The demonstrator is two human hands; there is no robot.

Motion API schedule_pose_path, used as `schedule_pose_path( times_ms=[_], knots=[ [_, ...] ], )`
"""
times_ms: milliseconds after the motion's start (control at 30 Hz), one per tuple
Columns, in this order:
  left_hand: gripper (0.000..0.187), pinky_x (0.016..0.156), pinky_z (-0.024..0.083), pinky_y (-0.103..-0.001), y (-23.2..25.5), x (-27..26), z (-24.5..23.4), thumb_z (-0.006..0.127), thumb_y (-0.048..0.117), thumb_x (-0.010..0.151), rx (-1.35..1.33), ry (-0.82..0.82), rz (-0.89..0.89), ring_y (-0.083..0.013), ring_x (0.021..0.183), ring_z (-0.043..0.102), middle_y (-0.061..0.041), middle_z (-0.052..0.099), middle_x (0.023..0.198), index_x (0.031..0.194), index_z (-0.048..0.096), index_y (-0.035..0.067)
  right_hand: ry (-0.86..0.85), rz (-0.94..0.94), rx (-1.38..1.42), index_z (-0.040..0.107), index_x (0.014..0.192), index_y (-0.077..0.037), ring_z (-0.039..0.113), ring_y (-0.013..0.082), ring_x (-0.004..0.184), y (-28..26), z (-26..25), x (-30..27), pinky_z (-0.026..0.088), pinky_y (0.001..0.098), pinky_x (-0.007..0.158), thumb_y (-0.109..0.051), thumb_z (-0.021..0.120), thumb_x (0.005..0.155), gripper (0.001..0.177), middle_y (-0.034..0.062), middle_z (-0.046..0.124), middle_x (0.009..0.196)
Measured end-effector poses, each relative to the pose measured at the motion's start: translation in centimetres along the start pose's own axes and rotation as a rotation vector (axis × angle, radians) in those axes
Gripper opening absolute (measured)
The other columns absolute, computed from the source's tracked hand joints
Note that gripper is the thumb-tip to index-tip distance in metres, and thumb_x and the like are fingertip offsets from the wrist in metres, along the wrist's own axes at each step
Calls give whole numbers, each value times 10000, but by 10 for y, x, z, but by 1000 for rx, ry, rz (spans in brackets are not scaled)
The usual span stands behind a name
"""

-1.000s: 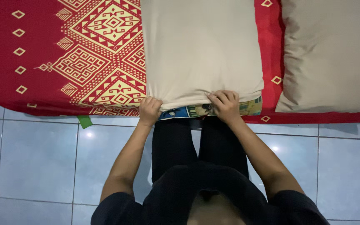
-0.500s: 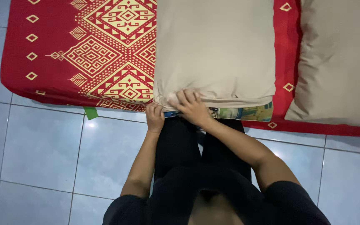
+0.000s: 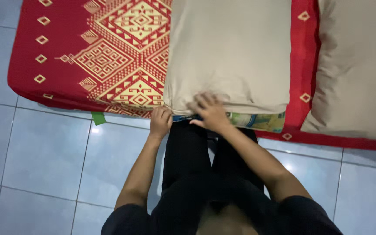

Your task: The person inserts a patterned pillow into a beige pillowcase on a red patterned mat. They align the pillow, tuck it into the case, smooth the fabric, and adjust the corners to fit the case fully.

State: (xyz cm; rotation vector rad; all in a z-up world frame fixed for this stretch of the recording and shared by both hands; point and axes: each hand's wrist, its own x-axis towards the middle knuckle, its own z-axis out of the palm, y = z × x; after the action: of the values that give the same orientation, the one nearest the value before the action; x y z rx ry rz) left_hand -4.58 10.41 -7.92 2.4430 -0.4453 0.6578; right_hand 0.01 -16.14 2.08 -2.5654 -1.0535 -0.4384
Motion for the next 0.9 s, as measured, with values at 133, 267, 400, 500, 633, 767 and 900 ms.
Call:
schedule_pose_path(
  times_ms=[133, 267, 400, 500, 633, 767, 900],
  knots=[
    [288, 978, 487, -485, 16, 8, -16, 807, 104, 761, 2, -4, 191, -331, 1136, 593, -82, 609, 1077, 1002, 648, 101, 267, 356, -18, 695, 1214, -189, 540, 342, 1247, 52, -42, -76, 394, 554, 1093, -277, 775, 797, 433, 107, 589, 1292],
    [317, 959, 458, -494, 50, 42, -15, 822, 238, 763, -58, -58, 282, -315, 1123, 553, -85, 613, 1090, 1008, 672, 106, 387, 501, -78, 709, 1240, -88, 549, 354, 1202, 95, -58, -152, 416, 529, 1039, -176, 725, 798, 451, 156, 584, 1280],
    [381, 950, 439, -503, 92, 68, 30, 799, 353, 765, -25, -150, 380, -306, 1127, 551, -94, 630, 1143, 1037, 703, 104, 384, 494, -150, 708, 1151, -153, 599, 318, 1182, 122, -30, -183, 416, 502, 1040, -124, 716, 771, 380, 86, 639, 1176],
    [251, 1027, 457, -472, 102, 76, 55, 761, 353, 932, 14, -454, 310, -267, 1158, 566, -44, 631, 1147, 1068, 694, 152, 322, 559, -5, 690, 1146, -205, 584, 288, 1042, 130, -19, -185, 426, 440, 971, -140, 711, 840, 313, 58, 638, 1098],
    [310, 1114, 452, -490, 122, 86, 64, 714, 443, 1048, -29, -606, 265, -265, 1189, 572, -37, 628, 1204, 1167, 662, 162, 347, 443, -4, 640, 1121, -154, 577, 344, 1000, 119, -42, -178, 409, 506, 931, -271, 815, 718, 455, 93, 599, 1038],
    [594, 990, 400, -565, 180, 113, 86, 804, 449, 720, -47, -288, 429, -372, 1194, 540, -156, 611, 1245, 1209, 687, 132, 473, 644, -184, 614, 1257, -110, 543, 433, 1069, 113, -61, -153, 400, 555, 925, -371, 856, 632, 720, 194, 515, 1209],
    [632, 991, 378, -578, 212, 128, 114, 811, 420, 650, 62, -289, 473, -354, 1272, 521, -121, 605, 1293, 1223, 693, 182, 477, 808, -81, 580, 1367, -106, 537, 462, 1167, 115, -46, -152, 440, 500, 993, -325, 870, 700, 759, 245, 470, 1347]
  ],
)
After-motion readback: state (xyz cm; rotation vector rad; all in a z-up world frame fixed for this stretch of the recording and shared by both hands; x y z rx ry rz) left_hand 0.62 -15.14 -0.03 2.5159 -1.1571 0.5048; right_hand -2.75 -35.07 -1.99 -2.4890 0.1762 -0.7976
